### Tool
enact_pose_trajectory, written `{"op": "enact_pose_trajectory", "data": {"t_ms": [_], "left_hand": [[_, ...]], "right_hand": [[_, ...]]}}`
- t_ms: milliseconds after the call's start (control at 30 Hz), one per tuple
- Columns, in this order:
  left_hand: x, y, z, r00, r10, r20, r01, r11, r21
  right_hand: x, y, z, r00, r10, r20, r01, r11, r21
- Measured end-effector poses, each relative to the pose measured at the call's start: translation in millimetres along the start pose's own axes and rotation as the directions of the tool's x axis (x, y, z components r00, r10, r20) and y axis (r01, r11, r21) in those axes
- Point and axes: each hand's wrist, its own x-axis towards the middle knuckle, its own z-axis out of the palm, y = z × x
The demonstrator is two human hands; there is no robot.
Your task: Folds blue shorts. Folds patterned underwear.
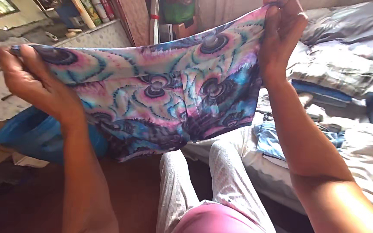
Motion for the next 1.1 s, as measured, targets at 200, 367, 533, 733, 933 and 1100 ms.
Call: {"op": "enact_pose_trajectory", "data": {"t_ms": [200,367,533,733,933,1100], "left_hand": [[5.9,4.8,-7.6,0.966,0.176,-0.190,-0.190,0.980,-0.061],[0.5,2.9,-14.8,0.958,0.199,-0.208,-0.228,0.965,-0.128],[-1.9,1.1,-16.9,0.970,0.110,-0.219,-0.145,0.978,-0.147],[3.9,4.2,-19.7,0.977,0.134,-0.168,-0.168,0.964,-0.205],[3.1,4.6,-19.1,0.980,0.049,-0.194,-0.099,0.962,-0.254],[1.0,3.2,-18.5,0.984,0.027,-0.175,-0.068,0.970,-0.232]], "right_hand": [[-2.3,-10.9,-4.6,0.993,-0.062,-0.096,0.071,0.994,0.088],[-6.6,-19.3,-13.8,1.000,0.018,-0.014,-0.015,0.974,0.228],[-5.0,-39.1,-30.7,0.964,0.205,0.172,-0.253,0.908,0.334],[0.7,-35.0,-42.8,0.945,0.193,0.263,-0.275,0.904,0.327],[-1.2,-40.2,-46.2,0.876,0.337,0.346,-0.436,0.860,0.265],[-7.0,-43.3,-48.0,0.823,0.353,0.445,-0.500,0.821,0.274]]}}
